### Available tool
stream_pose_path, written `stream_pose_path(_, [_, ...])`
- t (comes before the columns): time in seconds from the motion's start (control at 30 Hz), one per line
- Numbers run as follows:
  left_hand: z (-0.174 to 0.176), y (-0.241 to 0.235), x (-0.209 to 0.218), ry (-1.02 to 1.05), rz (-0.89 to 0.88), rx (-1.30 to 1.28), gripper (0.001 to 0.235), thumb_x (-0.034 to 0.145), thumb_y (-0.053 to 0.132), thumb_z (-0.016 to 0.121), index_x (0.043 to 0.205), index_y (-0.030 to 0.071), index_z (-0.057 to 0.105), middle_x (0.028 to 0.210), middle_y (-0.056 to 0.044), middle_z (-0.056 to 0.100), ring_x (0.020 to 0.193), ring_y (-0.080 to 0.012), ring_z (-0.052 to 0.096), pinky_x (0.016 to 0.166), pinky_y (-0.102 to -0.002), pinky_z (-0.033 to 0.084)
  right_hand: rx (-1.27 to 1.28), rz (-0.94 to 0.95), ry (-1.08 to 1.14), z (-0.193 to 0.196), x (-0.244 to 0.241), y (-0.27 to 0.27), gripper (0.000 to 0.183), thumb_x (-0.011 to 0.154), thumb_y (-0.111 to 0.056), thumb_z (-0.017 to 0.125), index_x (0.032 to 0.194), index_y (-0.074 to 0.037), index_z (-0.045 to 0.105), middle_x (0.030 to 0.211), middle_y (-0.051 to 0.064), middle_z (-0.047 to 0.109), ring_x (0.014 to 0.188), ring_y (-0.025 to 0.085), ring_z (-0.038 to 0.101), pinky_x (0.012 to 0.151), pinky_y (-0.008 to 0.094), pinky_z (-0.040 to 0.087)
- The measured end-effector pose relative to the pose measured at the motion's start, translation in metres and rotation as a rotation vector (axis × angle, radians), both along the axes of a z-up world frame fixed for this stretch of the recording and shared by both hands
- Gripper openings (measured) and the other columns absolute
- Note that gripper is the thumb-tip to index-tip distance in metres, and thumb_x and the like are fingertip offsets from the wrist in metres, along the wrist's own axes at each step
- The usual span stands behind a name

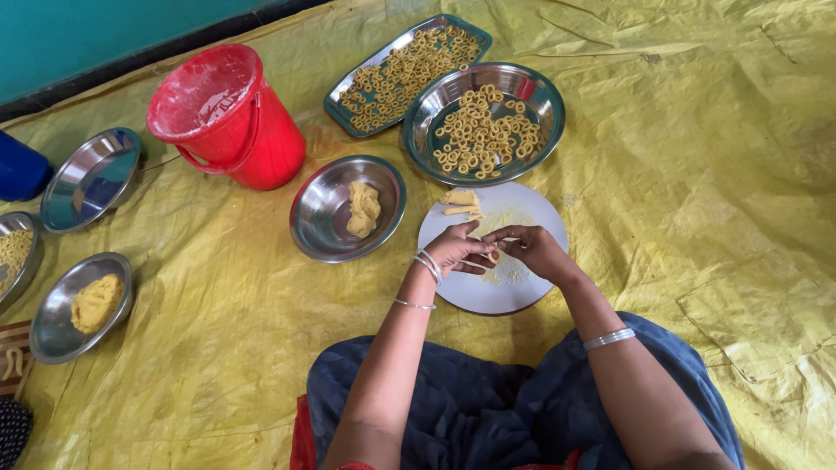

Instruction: The person rolls small pieces of dough into thin ropes on a white plate, then joins the ends to form rings. The finished rings are placed into a nearby metal bowl. The person repeats this process continuously.

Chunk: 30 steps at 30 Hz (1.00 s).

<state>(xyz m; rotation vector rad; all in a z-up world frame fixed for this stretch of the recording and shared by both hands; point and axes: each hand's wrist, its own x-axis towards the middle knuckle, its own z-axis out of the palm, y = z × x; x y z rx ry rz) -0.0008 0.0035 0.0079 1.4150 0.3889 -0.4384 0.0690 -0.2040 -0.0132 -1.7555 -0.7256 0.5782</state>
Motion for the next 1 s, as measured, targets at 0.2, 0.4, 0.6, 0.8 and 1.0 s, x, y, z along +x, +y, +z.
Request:
stream_pose_path(0.2, [-0.005,0.004,0.002,0.016,-0.032,-0.019,0.100,0.085,0.014,0.077,0.162,0.001,0.014,0.109,-0.017,0.075,0.089,-0.0256,0.077,0.079,-0.040,0.063,0.131,0.062,0.025,-0.010,0.007,0.001,0.018,0.094,-0.007,0.070,0.110,-0.003,0.077,0.103,0.004,0.080,0.096,0.010,0.073,0.086,0.029,0.060])
stream_pose_path(0.4, [-0.008,0.005,0.003,0.002,-0.031,0.014,0.098,0.085,0.016,0.078,0.162,0.002,0.018,0.112,-0.017,0.074,0.089,-0.0243,0.077,0.078,-0.039,0.063,0.138,0.072,-0.087,-0.007,0.002,0.000,0.025,0.089,-0.004,0.071,0.114,-0.006,0.075,0.103,0.004,0.080,0.098,0.012,0.074,0.089,0.029,0.059])
stream_pose_path(0.6, [-0.009,0.008,-0.001,0.012,-0.047,0.036,0.095,0.087,0.018,0.077,0.162,0.004,0.021,0.109,-0.015,0.076,0.089,-0.0221,0.077,0.078,-0.037,0.063,0.038,-0.024,-0.247,-0.002,-0.001,-0.001,0.014,0.088,-0.011,0.078,0.102,-0.007,0.080,0.091,0.004,0.081,0.089,0.011,0.076,0.080,0.029,0.059])
stream_pose_path(0.8, [-0.002,0.002,-0.010,-0.015,0.060,0.006,0.063,0.092,0.025,0.073,0.149,0.009,0.051,0.106,-0.006,0.076,0.089,-0.0208,0.077,0.075,-0.038,0.065,0.013,-0.219,-0.087,-0.014,0.012,-0.005,0.018,0.094,-0.011,0.073,0.110,-0.005,0.077,0.087,0.004,0.078,0.077,0.010,0.071,0.073,0.029,0.057])
stream_pose_path(1.0, [0.012,-0.004,-0.015,-0.028,0.061,0.018,0.048,0.089,0.021,0.076,0.135,0.009,0.067,0.103,-0.008,0.079,0.087,-0.0199,0.077,0.075,-0.037,0.065,0.053,-0.234,-0.016,-0.026,0.018,-0.005,0.019,0.093,-0.009,0.071,0.111,-0.004,0.076,0.088,0.004,0.078,0.079,0.008,0.071,0.073,0.027,0.057])
